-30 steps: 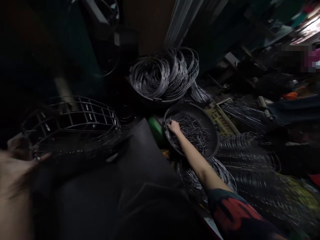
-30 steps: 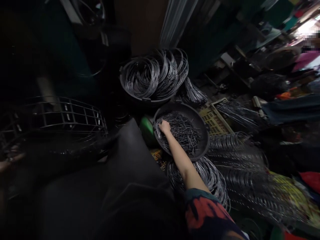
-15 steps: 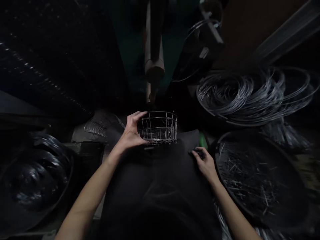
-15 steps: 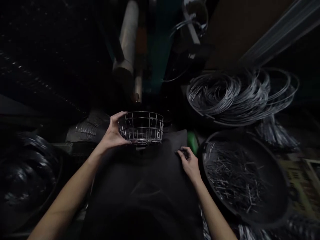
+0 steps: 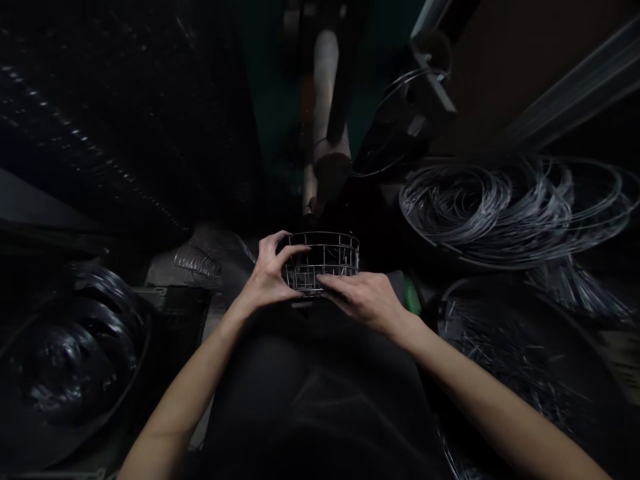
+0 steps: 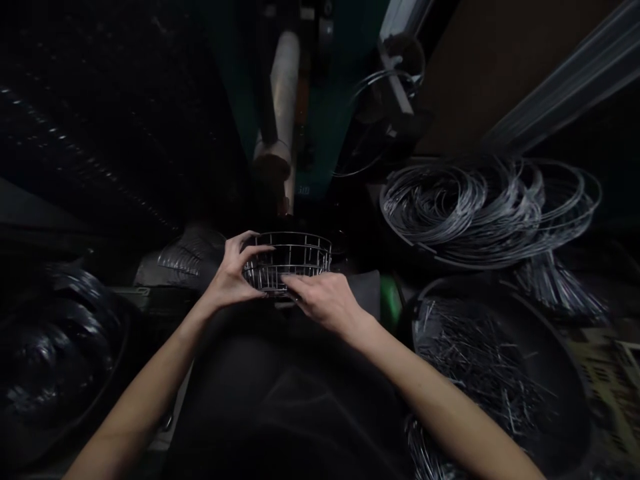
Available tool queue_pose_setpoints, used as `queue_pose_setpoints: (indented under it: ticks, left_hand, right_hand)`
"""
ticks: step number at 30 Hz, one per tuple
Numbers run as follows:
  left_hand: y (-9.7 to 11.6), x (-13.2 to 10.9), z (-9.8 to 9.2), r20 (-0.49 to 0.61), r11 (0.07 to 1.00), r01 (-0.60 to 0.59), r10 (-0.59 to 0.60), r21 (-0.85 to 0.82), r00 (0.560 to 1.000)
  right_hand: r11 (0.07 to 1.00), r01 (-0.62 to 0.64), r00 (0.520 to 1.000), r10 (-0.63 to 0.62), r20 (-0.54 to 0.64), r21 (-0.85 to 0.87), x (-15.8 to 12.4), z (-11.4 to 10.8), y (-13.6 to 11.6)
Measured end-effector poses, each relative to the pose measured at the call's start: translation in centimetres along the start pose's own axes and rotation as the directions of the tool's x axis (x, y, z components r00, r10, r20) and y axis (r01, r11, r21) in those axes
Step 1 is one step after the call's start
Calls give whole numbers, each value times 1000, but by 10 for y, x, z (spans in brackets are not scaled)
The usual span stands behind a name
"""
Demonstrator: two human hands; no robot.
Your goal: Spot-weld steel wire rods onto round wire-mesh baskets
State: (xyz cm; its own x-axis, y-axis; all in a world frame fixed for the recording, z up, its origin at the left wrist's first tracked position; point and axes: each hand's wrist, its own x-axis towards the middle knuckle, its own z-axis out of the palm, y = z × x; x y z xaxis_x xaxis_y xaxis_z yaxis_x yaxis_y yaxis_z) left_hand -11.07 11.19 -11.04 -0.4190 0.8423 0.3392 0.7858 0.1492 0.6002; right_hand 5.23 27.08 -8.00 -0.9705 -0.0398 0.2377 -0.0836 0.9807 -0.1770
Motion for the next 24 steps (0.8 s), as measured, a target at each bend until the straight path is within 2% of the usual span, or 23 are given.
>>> queue_pose_setpoints:
  ticks: [3,6,9,18,24]
  left_hand:
    - [-4,-1,-3,-47,999,50,-51,-17,998]
    - [-9,6,-2,-95,998,53,-57,-41,994]
    - [-13,16,-1,-122,998,44,-50,-55,991]
    - [-21,27,-3,-89,996,46,-53,-74,995]
    - [-26,36,-7,-74,994,60,-67,-88,995]
  right_hand:
    - [992,103,991,-109,-77,-76,8,-3,3]
    - [982,127,978,-147,-149,-141,18,-6,9]
    - [977,132,973,-160,-166,-165,25,-8,15]
    - [965,153,955,-200,-219,-215,35,-8,22]
    - [970,107,965,-154,-213,-219,42,-6,26]
